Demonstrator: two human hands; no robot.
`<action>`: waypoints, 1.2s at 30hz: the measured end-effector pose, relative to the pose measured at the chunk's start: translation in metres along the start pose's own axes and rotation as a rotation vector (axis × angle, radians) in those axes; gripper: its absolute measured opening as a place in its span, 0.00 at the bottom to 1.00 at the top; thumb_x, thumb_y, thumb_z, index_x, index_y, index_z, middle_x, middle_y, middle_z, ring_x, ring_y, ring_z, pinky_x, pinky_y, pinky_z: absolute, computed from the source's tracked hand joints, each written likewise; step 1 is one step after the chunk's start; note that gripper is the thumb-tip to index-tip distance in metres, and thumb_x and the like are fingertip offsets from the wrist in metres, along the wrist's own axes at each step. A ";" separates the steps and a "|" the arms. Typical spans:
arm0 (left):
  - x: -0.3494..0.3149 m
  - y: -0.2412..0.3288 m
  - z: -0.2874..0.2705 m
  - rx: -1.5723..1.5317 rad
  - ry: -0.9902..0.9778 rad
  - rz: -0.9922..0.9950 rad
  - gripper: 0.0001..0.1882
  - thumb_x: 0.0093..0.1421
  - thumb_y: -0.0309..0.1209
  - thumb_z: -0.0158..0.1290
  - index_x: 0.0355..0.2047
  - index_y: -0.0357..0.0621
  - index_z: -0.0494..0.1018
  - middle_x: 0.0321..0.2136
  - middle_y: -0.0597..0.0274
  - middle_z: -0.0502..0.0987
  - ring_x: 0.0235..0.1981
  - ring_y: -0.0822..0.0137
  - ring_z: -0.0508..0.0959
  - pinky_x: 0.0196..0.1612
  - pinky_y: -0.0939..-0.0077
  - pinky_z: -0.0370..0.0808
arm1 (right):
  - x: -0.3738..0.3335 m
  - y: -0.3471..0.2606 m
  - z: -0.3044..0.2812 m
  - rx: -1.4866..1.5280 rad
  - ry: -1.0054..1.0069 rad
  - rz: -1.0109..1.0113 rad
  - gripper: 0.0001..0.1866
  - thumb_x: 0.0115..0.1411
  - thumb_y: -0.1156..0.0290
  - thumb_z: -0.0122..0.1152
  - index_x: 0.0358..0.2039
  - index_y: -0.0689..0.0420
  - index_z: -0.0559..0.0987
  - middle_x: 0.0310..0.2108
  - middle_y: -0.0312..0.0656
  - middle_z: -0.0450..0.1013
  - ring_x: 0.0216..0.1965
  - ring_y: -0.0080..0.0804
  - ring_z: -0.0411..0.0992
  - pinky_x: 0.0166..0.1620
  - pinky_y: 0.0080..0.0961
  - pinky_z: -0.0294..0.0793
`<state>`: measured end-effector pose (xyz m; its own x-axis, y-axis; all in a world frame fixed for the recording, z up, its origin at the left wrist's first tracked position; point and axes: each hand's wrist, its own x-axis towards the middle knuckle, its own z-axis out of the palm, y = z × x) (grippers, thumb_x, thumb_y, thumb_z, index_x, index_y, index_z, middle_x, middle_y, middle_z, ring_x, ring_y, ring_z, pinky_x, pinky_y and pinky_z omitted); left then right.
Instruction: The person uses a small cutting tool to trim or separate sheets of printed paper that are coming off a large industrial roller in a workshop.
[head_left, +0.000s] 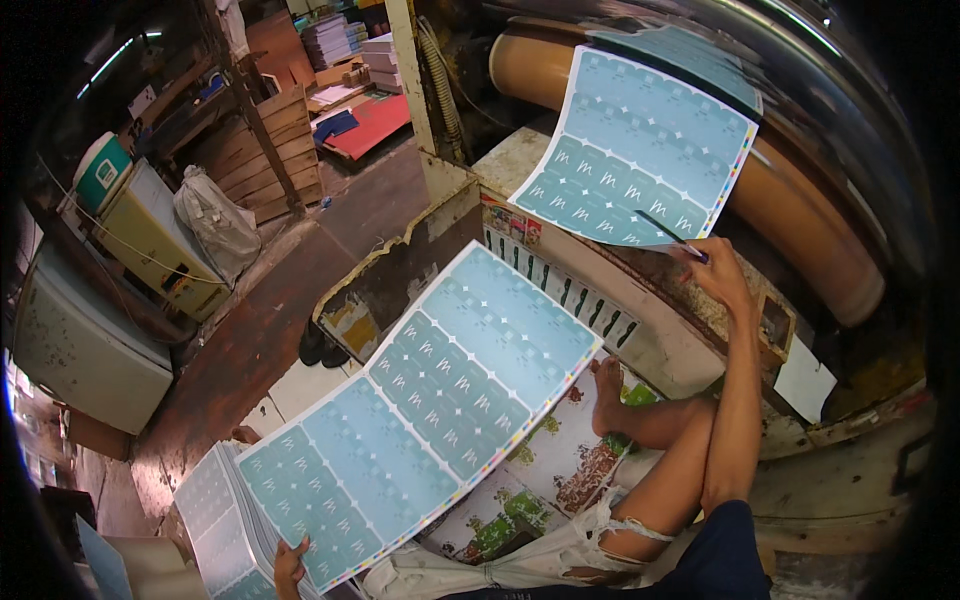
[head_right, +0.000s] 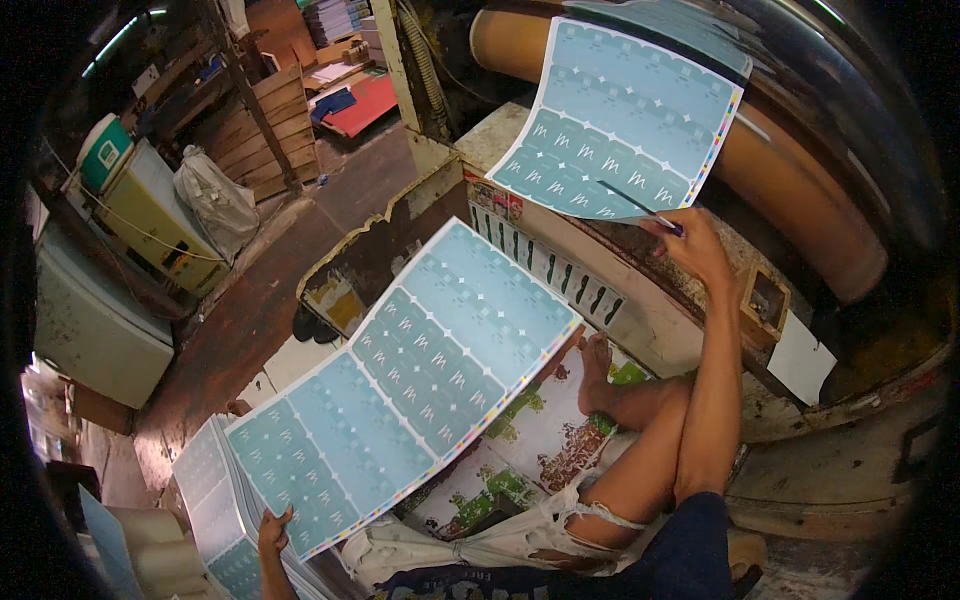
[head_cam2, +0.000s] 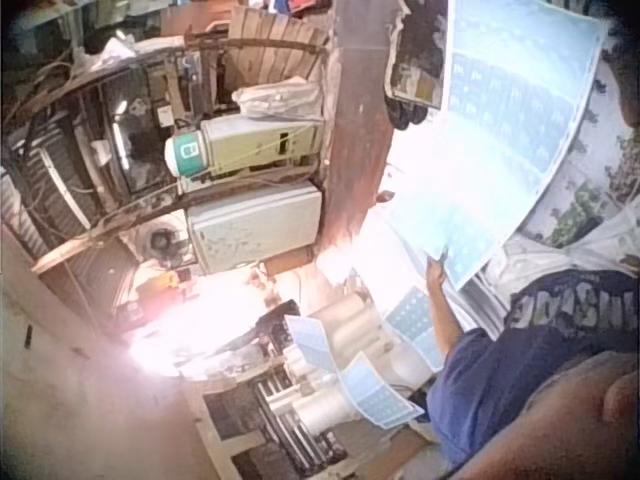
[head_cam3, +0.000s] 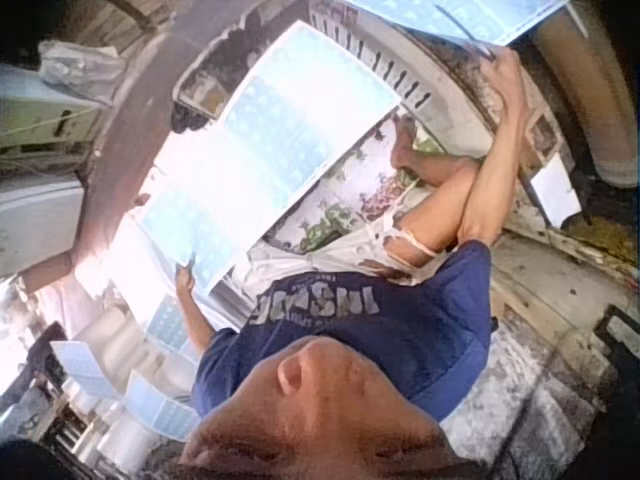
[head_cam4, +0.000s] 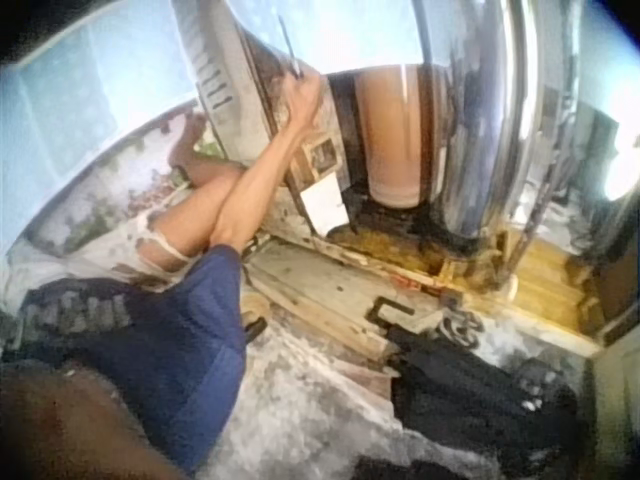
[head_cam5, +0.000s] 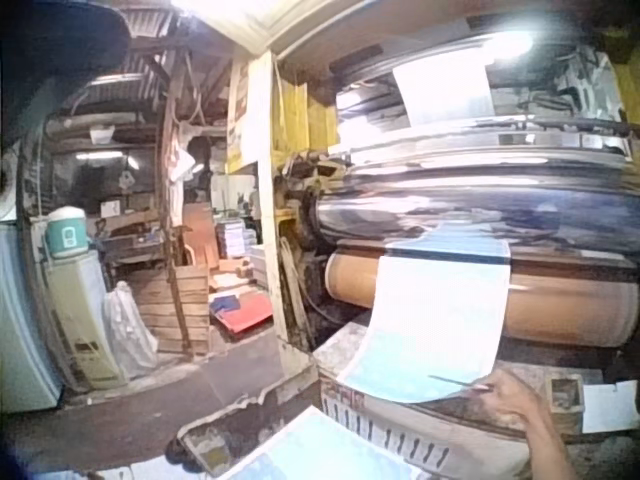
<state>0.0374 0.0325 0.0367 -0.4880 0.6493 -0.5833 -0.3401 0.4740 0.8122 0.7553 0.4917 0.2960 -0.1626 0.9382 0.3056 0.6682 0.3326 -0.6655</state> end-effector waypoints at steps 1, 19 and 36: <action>0.005 0.007 0.007 0.001 -0.006 -0.004 0.19 0.56 0.21 0.59 0.48 0.37 0.69 0.40 0.61 0.78 0.35 0.68 0.78 0.37 0.73 0.77 | 0.002 -0.013 -0.005 -0.070 -0.051 0.065 0.08 0.56 0.78 0.57 0.32 0.70 0.80 0.20 0.39 0.72 0.20 0.22 0.71 0.23 0.22 0.73; 0.163 -0.093 0.108 0.640 0.344 0.369 0.49 0.42 0.30 0.69 0.61 0.32 0.53 0.52 0.44 0.70 0.48 0.51 0.74 0.50 0.58 0.71 | -0.001 -0.041 0.072 0.084 -0.557 0.138 0.13 0.53 0.72 0.65 0.21 0.72 0.77 0.14 0.40 0.70 0.17 0.29 0.76 0.20 0.24 0.72; -0.021 0.065 0.472 -0.778 -0.909 -0.282 0.31 0.64 0.47 0.50 0.59 0.37 0.59 0.51 0.53 0.70 0.47 0.59 0.74 0.51 0.57 0.73 | -0.028 -0.089 0.110 0.096 -1.402 0.084 0.12 0.52 0.67 0.67 0.23 0.66 0.82 0.15 0.38 0.75 0.19 0.23 0.77 0.24 0.21 0.72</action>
<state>0.4051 0.3303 0.0965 0.3119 0.9074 -0.2816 -0.8837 0.3859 0.2648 0.6205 0.4466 0.2716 -0.7417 0.2516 -0.6217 0.6696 0.2233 -0.7084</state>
